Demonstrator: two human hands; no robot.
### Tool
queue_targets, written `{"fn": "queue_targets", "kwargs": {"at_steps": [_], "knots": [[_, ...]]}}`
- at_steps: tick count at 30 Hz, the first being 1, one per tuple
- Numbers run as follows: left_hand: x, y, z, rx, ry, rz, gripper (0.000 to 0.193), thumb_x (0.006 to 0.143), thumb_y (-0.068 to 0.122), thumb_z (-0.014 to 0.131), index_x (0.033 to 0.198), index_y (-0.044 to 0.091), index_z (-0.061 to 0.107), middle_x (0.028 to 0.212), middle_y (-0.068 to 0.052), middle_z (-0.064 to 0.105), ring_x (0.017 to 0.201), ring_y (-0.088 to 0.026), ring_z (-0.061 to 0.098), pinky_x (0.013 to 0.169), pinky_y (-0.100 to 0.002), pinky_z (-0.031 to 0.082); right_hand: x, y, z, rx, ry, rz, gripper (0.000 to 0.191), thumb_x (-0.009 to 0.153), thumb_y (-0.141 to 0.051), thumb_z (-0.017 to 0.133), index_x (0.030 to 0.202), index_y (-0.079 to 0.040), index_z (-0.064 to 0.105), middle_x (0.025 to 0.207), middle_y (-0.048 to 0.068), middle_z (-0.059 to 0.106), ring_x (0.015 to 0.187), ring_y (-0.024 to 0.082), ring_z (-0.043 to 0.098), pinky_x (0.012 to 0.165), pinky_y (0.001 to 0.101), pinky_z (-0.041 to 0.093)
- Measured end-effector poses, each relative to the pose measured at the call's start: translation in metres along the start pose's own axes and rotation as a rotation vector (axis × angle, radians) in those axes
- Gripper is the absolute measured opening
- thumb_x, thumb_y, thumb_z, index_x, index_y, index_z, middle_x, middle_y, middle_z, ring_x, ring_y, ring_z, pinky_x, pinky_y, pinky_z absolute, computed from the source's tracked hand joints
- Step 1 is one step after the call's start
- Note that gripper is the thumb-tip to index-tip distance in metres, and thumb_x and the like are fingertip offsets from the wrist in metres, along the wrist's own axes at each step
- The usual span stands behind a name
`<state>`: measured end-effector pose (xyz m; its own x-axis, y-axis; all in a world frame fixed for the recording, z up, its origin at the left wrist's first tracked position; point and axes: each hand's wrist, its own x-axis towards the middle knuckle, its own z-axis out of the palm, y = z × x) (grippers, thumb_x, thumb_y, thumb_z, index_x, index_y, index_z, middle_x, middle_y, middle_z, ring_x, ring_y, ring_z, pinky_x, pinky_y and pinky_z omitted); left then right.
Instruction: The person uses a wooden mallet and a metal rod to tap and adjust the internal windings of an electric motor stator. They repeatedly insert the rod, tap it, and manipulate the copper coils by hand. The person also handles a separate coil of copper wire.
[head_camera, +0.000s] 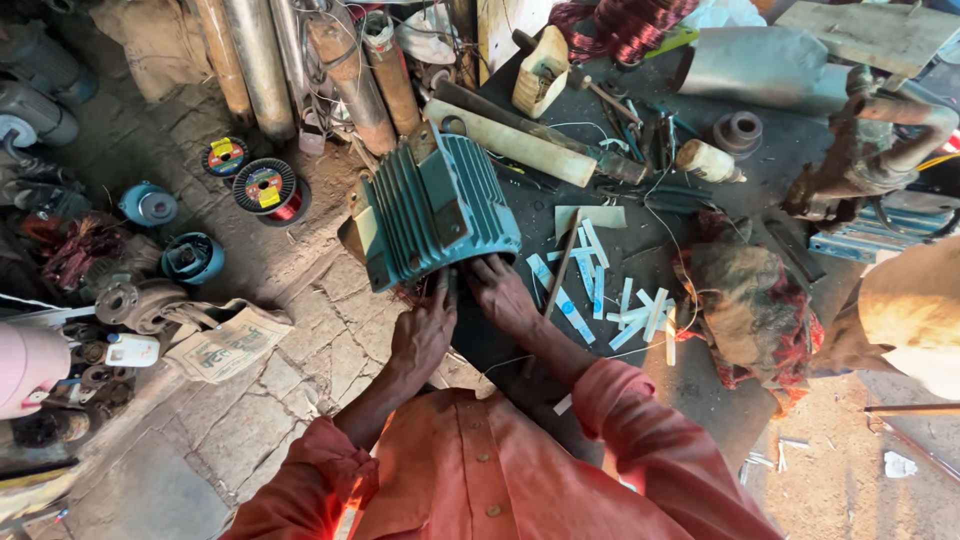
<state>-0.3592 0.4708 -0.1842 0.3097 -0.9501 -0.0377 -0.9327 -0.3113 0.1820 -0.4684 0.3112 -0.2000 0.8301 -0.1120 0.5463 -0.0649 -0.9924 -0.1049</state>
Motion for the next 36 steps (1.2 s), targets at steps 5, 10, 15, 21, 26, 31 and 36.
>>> {"fn": "queue_targets", "kwargs": {"at_steps": [5,10,15,21,26,31,36], "knots": [[0.005,0.0,-0.003,0.276,0.016,0.09,0.033,0.094,0.01,0.062,0.125,-0.001,0.065,0.165,-0.026,0.033,0.074,-0.023,0.072,0.058,-0.034,0.059,-0.002,-0.004,-0.003,-0.071,-0.217,0.015,0.035,0.078,-0.013,0.065,0.11,0.001,0.07,0.131,0.017,0.058,0.114,0.038,0.056,0.094,0.0494,0.047],[-0.029,0.012,-0.001,-0.092,0.533,0.086,0.05,0.086,0.014,0.071,0.132,-0.003,0.061,0.154,-0.015,0.043,0.097,-0.029,0.071,0.076,-0.034,0.061,-0.017,-0.001,-0.019,0.27,0.006,0.214,0.043,0.089,-0.001,0.059,0.131,0.004,0.068,0.13,0.017,0.058,0.118,0.035,0.057,0.095,0.0443,0.056],[-0.045,0.029,0.023,-0.583,0.698,-0.556,0.068,0.087,0.029,0.089,0.132,-0.006,0.051,0.127,-0.021,0.048,0.109,-0.039,0.057,0.097,-0.045,0.048,-0.004,0.003,-0.029,0.177,-0.15,0.11,0.04,0.089,0.002,0.056,0.128,0.004,0.066,0.134,0.019,0.059,0.123,0.035,0.06,0.092,0.0423,0.059],[0.032,0.029,0.025,-1.321,0.84,-0.693,0.084,0.074,0.04,0.09,0.138,-0.001,0.054,0.132,-0.015,0.067,0.119,-0.026,0.063,0.104,-0.036,0.051,0.025,0.007,-0.033,0.162,-0.193,-0.036,0.04,0.083,-0.003,0.056,0.121,0.001,0.069,0.137,0.021,0.06,0.12,0.039,0.059,0.088,0.0455,0.057],[0.057,0.031,0.026,-1.251,0.926,-0.837,0.068,0.076,0.033,0.091,0.129,0.003,0.062,0.12,-0.007,0.072,0.108,-0.02,0.068,0.094,-0.032,0.052,0.034,0.016,-0.028,0.239,-0.394,0.048,0.034,0.092,-0.009,0.058,0.123,-0.001,0.067,0.123,0.021,0.068,0.101,0.037,0.068,0.089,0.0461,0.057],[0.057,0.026,0.034,-1.375,0.943,-0.647,0.052,0.079,0.032,0.089,0.119,0.004,0.07,0.112,-0.006,0.078,0.102,-0.018,0.072,0.092,-0.031,0.056,0.056,0.023,-0.019,0.266,-0.374,-0.032,0.023,0.094,-0.004,0.055,0.113,-0.001,0.067,0.103,0.021,0.07,0.09,0.038,0.071,0.08,0.0476,0.057],[0.05,0.024,0.035,-1.142,0.931,-0.706,0.046,0.077,0.028,0.091,0.111,0.002,0.074,0.108,-0.01,0.079,0.098,-0.019,0.074,0.088,-0.034,0.057,0.069,0.022,-0.02,0.257,-0.423,0.09,0.027,0.09,-0.003,0.058,0.115,-0.004,0.069,0.097,0.017,0.071,0.087,0.031,0.072,0.074,0.0442,0.058]]}}
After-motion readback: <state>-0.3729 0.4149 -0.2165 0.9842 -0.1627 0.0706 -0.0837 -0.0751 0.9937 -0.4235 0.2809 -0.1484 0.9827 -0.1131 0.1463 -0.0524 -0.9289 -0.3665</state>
